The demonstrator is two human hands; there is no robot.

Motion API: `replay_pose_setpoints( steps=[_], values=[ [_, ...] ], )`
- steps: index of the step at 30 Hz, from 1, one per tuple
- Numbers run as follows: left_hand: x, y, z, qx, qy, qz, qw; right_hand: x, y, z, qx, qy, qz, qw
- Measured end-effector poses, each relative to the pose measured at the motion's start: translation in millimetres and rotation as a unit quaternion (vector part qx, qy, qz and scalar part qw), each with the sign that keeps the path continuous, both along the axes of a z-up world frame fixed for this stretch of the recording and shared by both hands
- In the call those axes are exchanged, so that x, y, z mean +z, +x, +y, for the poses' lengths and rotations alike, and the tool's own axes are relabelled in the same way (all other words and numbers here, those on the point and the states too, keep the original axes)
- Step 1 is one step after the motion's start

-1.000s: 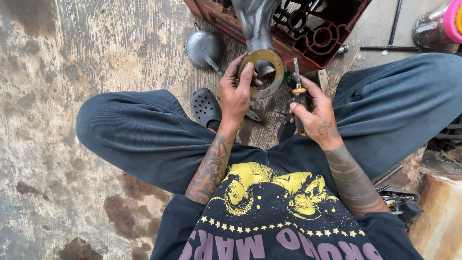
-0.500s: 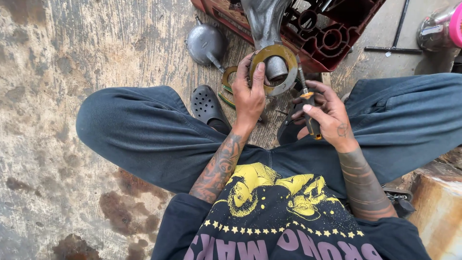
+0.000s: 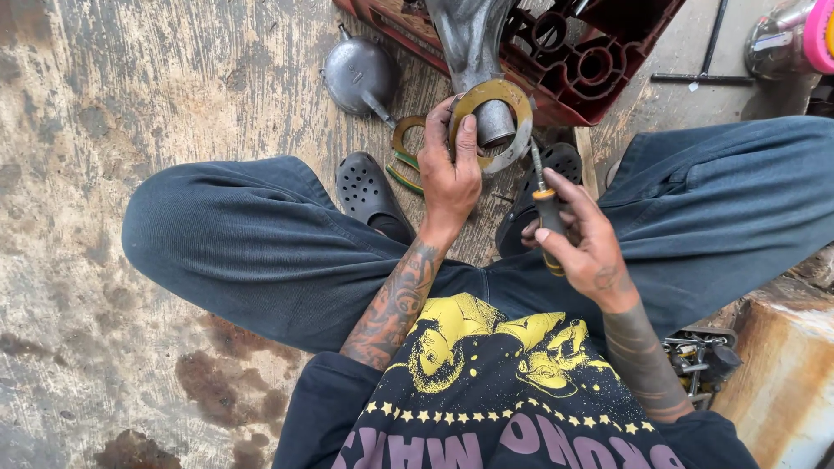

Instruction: Scraping residue from a motorcycle engine component using a small tool

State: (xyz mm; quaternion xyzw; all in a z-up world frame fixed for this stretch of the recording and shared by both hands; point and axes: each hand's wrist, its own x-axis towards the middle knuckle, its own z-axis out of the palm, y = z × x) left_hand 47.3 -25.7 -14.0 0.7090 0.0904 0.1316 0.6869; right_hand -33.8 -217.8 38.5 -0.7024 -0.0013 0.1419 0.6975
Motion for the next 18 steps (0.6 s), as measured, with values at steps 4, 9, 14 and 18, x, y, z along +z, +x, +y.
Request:
replay_pose_setpoints(
  steps=[4,9,14,18],
  values=[
    [10.8,-0.1,-3.9,0.006,0.018,-0.008,1.000,13.7,1.2,9.1,0.000,-0.061,-0.005,0.998],
    [9.0,1.9,-2.8,0.014,0.044,-0.014,0.999,35.9,14.3,16.6,0.019,-0.284,-0.107,0.953],
    [2.2,2.1,-6.1,0.024,0.027,-0.020,0.999,35.6,12.4,20.8,0.021,-0.468,-0.163,0.869],
    [-7.5,0.2,-4.4,0.024,0.018,-0.026,0.999,40.4,15.8,28.0,0.026,-0.462,-0.149,0.874]
  ],
)
